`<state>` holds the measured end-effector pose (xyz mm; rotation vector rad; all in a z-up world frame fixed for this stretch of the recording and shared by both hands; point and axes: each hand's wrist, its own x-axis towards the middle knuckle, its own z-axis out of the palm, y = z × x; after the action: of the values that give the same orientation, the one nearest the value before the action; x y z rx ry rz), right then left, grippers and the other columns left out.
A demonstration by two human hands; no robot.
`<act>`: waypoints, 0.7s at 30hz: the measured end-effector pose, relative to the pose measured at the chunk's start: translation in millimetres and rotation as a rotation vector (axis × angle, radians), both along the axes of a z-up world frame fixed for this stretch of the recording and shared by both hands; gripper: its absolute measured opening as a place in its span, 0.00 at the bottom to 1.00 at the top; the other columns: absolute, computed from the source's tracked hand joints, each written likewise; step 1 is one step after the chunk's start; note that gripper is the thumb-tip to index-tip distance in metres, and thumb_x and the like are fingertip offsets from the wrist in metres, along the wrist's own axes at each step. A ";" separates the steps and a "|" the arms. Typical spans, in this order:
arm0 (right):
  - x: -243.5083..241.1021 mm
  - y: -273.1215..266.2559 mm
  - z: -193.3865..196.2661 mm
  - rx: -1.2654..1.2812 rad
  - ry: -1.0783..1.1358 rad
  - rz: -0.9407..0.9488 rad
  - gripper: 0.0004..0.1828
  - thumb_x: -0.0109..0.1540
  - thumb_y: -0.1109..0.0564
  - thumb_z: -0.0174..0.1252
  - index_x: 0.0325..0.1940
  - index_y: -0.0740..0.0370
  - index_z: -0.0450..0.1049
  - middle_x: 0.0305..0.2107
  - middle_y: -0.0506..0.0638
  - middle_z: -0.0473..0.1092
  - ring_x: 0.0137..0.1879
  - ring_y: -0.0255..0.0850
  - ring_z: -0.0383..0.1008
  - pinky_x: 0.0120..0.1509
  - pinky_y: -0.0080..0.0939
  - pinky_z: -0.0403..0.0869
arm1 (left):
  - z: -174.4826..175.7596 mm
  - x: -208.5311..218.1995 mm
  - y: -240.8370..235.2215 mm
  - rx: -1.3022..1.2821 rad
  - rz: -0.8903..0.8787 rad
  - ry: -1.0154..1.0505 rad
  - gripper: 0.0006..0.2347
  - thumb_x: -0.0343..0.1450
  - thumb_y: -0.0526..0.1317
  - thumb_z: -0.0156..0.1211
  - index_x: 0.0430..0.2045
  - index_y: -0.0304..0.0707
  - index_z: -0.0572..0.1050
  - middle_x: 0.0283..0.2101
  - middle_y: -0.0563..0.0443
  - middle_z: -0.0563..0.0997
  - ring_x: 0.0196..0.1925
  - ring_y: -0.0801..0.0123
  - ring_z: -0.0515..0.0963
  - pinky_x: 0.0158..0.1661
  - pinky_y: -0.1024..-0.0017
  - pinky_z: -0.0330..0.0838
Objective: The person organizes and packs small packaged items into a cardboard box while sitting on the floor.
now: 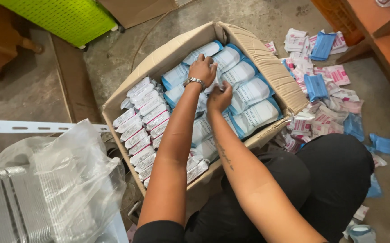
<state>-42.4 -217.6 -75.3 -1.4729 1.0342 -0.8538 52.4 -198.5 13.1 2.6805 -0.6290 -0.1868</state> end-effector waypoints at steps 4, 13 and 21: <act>-3.9 -6.4 6.1 0.151 -0.069 -0.024 0.14 0.60 0.60 0.62 0.51 0.63 0.75 0.35 0.53 0.76 0.39 0.40 0.76 0.46 0.41 0.76 | 23.5 -8.5 17.6 -0.085 -0.011 0.024 0.12 0.72 0.47 0.53 0.45 0.44 0.77 0.52 0.40 0.74 0.53 0.43 0.76 0.53 0.50 0.70; 5.4 -14.5 13.6 0.041 -0.296 0.224 0.17 0.62 0.59 0.61 0.55 0.65 0.73 0.41 0.54 0.77 0.44 0.40 0.80 0.49 0.37 0.78 | 16.0 -6.1 90.7 -0.136 0.022 -0.056 0.15 0.68 0.40 0.58 0.49 0.47 0.80 0.47 0.35 0.80 0.51 0.42 0.79 0.54 0.55 0.72; -4.7 12.7 124.8 0.388 -0.320 0.615 0.28 0.56 0.58 0.64 0.60 0.66 0.71 0.42 0.56 0.78 0.41 0.37 0.79 0.41 0.35 0.78 | 36.7 4.2 158.1 -0.283 0.170 0.079 0.14 0.69 0.43 0.60 0.47 0.42 0.80 0.41 0.36 0.84 0.45 0.50 0.85 0.49 0.61 0.77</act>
<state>-47.1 -204.9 49.5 -1.1700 0.4284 -0.3940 56.7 -40.4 49.8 2.4244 -0.3696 -0.1452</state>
